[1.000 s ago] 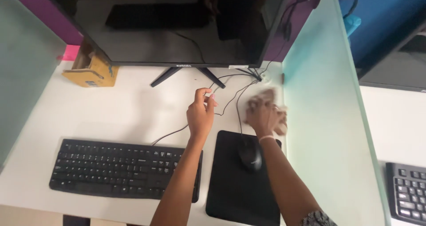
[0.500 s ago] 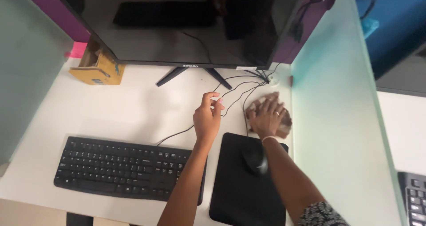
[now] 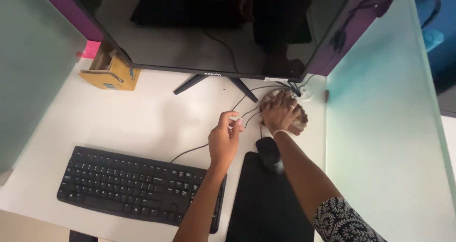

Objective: Cleaning the computer desk, keyboard, mouse, and monitor with a cloth.

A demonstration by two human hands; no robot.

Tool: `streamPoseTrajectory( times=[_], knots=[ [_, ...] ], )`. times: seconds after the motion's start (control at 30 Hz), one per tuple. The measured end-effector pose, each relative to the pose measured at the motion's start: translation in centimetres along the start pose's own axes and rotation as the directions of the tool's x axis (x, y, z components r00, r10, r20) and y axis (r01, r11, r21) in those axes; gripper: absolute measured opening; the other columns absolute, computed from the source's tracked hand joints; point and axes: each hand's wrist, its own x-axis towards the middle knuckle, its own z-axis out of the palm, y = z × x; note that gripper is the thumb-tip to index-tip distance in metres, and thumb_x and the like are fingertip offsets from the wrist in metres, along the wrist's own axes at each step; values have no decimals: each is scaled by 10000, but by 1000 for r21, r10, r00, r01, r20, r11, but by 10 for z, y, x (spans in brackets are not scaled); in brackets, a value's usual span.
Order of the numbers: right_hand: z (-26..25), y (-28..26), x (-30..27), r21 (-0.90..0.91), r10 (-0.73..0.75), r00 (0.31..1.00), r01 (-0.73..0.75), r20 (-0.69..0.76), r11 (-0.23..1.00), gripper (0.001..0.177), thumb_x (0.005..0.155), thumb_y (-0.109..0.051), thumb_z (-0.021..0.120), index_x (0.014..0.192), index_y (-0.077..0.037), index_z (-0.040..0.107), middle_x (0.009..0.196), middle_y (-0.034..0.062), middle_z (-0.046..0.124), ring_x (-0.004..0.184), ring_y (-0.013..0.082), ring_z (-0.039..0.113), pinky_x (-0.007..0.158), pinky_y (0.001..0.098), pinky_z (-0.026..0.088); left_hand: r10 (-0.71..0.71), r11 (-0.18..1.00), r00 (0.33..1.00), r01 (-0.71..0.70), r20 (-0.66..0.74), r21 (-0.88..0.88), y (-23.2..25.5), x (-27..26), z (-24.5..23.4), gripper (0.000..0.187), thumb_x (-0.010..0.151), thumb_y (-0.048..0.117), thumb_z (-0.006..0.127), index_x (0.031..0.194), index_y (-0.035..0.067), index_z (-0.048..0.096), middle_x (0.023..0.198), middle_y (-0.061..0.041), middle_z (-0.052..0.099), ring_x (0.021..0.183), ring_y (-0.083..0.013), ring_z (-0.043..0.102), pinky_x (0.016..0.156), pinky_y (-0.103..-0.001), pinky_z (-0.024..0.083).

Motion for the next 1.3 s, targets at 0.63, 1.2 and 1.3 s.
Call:
streamPoseTrajectory(
  times=[0.63,1.2,1.3],
  knots=[
    [2,6,39,114,33,951,-71,308,991,559,905,-479,425,1360,-238,641,1482,110,597,1481,459,326,1143,659,194,6,1000,998,-7,54,12,-3,4,8,266,988,253,639,1218,132,582,833,-29,779,654,-222,742,615,-354,541],
    [-118,95,-51,430,164,953,-263,255,864,164,838,-117,669,871,-146,828,829,128,759,784,317,754,804,413,601,15,992,992,-30,123,119,-41,-32,48,262,950,239,689,1181,145,607,894,-56,774,815,-289,749,707,-432,561],
    [-152,87,-73,565,367,930,-291,-22,772,203,829,-48,640,918,-117,809,836,145,753,766,315,750,760,420,596,65,982,991,-85,120,171,-56,-52,70,266,938,217,710,1165,128,602,982,-63,755,914,-306,725,758,-445,564]
  ],
)
